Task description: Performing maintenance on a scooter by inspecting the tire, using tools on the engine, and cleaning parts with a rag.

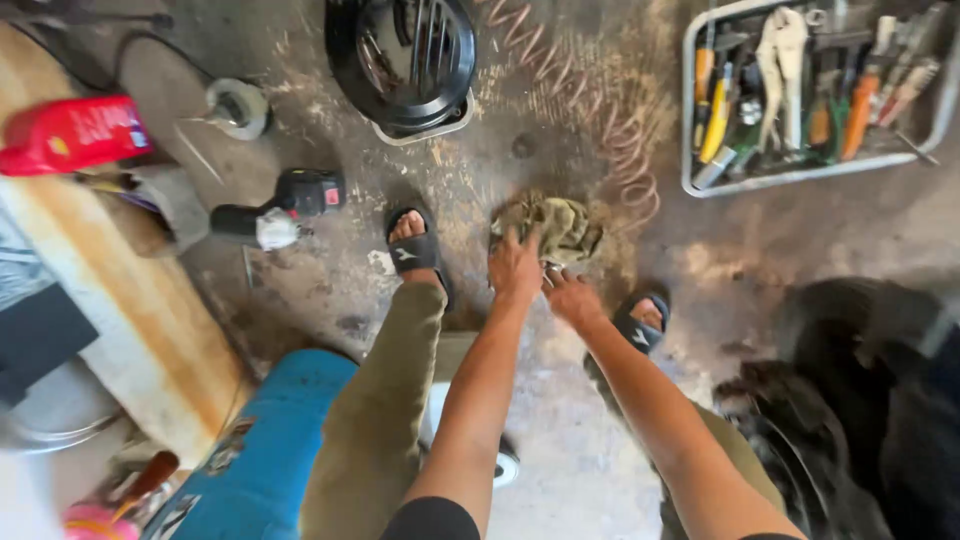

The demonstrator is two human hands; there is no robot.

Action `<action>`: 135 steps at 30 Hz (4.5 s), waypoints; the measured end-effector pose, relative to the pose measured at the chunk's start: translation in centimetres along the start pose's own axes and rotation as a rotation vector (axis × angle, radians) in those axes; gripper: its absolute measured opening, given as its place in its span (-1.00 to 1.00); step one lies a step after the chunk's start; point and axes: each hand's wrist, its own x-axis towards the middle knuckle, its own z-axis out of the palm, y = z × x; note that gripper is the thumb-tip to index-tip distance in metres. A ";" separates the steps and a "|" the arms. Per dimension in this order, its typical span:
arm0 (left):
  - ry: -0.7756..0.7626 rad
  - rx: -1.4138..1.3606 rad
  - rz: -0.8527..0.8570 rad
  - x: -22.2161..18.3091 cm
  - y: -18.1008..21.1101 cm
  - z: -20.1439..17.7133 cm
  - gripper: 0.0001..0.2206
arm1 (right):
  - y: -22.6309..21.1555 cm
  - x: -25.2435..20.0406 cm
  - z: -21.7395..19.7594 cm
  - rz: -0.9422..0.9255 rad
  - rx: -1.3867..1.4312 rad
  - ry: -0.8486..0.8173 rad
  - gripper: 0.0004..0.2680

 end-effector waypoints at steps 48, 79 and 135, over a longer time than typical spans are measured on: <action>0.496 -1.645 0.550 -50.1 -8.0 -76.9 -0.38 | -26.7 -26.7 -102.9 -0.353 0.302 1.226 -0.93; 1.238 -2.435 -0.040 -35.1 10.8 -94.0 -0.64 | -11.0 -5.6 -94.7 -0.447 0.241 0.318 -0.81; 0.899 -2.581 -0.001 -31.0 -0.9 -83.7 -0.60 | -23.5 -9.0 -92.8 -0.122 0.389 0.080 -0.75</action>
